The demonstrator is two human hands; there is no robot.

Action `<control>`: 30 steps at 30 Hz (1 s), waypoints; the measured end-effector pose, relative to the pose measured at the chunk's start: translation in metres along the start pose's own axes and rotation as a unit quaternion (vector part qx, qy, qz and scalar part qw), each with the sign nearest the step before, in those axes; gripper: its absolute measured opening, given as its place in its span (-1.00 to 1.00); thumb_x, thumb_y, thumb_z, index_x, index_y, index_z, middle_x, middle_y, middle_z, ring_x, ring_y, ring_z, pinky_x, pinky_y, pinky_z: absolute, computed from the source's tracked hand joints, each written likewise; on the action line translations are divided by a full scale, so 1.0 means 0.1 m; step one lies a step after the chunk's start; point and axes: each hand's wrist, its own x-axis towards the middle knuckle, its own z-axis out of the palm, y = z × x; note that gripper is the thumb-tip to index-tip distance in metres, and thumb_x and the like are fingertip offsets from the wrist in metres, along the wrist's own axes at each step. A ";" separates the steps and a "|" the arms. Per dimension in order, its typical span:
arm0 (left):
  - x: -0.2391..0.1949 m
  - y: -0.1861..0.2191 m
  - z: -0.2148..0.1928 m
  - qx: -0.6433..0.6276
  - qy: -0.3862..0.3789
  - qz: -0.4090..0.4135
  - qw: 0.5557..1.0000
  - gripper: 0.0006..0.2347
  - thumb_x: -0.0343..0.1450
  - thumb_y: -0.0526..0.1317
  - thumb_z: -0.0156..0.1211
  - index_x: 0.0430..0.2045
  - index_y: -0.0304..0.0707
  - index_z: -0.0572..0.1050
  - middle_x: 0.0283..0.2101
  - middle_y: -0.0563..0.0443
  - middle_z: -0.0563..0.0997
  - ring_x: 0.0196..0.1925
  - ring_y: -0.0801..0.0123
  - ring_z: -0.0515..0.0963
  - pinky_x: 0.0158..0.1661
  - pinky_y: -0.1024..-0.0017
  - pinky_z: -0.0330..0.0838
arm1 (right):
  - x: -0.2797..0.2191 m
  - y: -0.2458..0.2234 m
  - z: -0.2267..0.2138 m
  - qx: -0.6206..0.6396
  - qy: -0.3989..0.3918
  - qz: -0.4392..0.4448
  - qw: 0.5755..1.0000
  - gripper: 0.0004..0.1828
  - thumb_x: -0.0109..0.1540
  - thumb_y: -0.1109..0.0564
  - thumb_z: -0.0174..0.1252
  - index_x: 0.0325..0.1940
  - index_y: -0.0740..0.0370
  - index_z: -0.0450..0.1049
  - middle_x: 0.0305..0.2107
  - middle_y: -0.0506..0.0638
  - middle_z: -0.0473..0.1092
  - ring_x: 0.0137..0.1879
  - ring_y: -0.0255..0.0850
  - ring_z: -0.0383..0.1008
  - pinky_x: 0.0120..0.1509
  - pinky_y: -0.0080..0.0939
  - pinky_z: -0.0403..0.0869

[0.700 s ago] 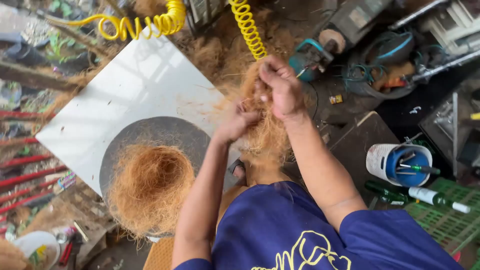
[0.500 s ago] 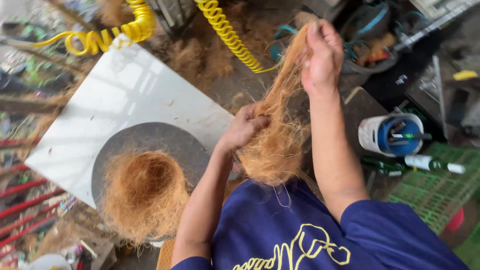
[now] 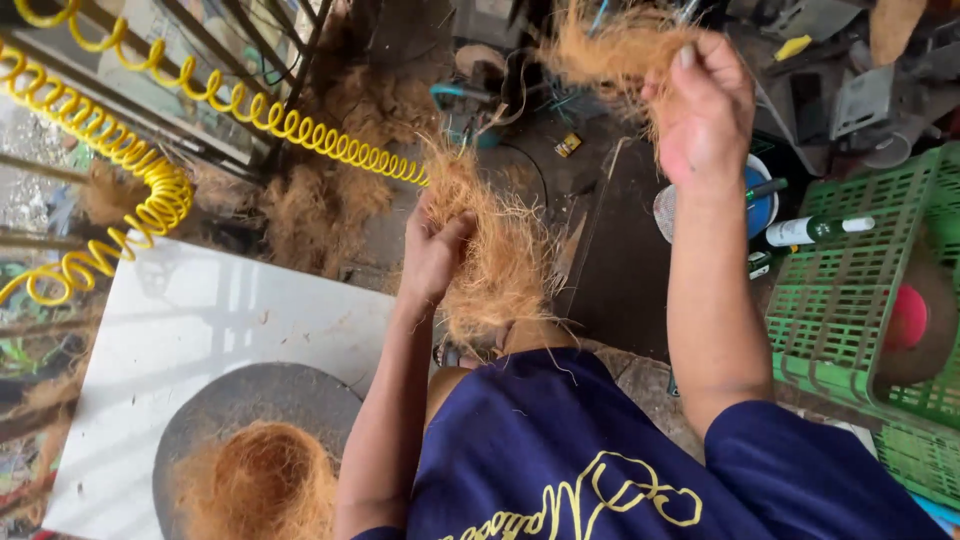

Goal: The person shapes loose brown fibrous material into a bowl-like form on a circular mold. They repeatedly add and press the fibers by hand, then use a spray gun to apply a liquid and a hair dryer to dry the material. The person continues to adjust and compact the fibers throughout the process.

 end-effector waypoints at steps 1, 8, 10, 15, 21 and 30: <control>0.11 -0.03 0.11 0.003 -0.002 0.000 1.000 -0.80 0.39 -0.41 0.05 -0.13 -0.23 0.38 -0.50 0.12 0.39 -0.54 0.53 0.28 -0.54 0.58 0.17 | -0.01 -0.01 -0.10 0.002 0.003 -0.002 1.000 -0.86 0.30 0.21 0.09 -0.06 0.25 0.41 -0.26 0.01 0.42 -0.24 -0.25 0.36 -0.14 -0.29 0.37; 0.56 -0.28 0.47 -0.041 0.130 0.055 0.989 -0.70 0.42 -0.22 0.12 0.02 -0.24 0.33 -0.33 0.07 0.47 -0.39 0.47 0.41 -0.37 0.51 0.36 | -0.07 0.26 -0.42 -0.003 0.072 0.087 0.994 -0.81 0.22 0.29 0.01 -0.11 0.09 0.34 -0.19 0.02 0.33 -0.25 -0.16 0.29 -0.19 -0.25 0.43; 0.68 -0.33 0.57 -0.066 0.094 0.079 0.990 -0.70 0.46 -0.22 0.10 0.05 -0.21 0.26 -0.43 0.10 0.39 -0.56 0.53 0.31 -0.58 0.58 0.29 | -0.06 0.38 -0.47 -0.042 0.103 0.084 0.990 -0.78 0.16 0.36 -0.04 -0.21 0.08 0.31 -0.30 -0.06 0.24 -0.28 -0.20 0.30 -0.21 -0.23 0.51; 0.76 -0.24 0.80 0.006 0.154 0.012 0.988 -0.36 0.51 -0.11 0.09 0.38 -0.45 -0.08 -0.38 -0.10 0.57 -0.49 0.46 0.52 -0.39 0.47 0.51 | -0.13 0.56 -0.41 -0.205 -0.032 0.062 0.976 -0.71 0.32 -0.01 0.11 -0.04 0.25 0.50 -0.20 0.12 0.45 -0.04 -0.15 0.52 0.00 -0.20 0.57; 1.09 -0.62 0.78 0.023 0.145 0.060 0.987 -0.52 0.50 -0.11 0.11 0.19 -0.49 0.15 -0.46 -0.07 0.57 -0.52 0.29 0.67 -0.44 0.35 0.64 | -0.09 0.73 -0.23 -0.419 -0.303 -0.064 0.854 -0.78 0.20 0.11 0.32 -0.23 0.34 0.55 -0.37 0.22 0.42 -0.22 0.21 0.50 -0.18 0.09 0.46; 0.90 -0.23 0.83 0.164 0.081 0.098 0.978 -0.72 0.40 0.06 0.14 -0.41 -0.15 0.51 -0.42 0.13 0.58 -0.53 0.56 0.39 -0.49 0.53 0.33 | 0.30 1.16 -0.63 -0.209 -0.052 0.093 0.972 -0.80 0.31 0.19 0.14 -0.40 0.11 0.33 -0.52 -0.21 0.21 -0.35 -0.43 0.13 -0.23 -0.36 0.17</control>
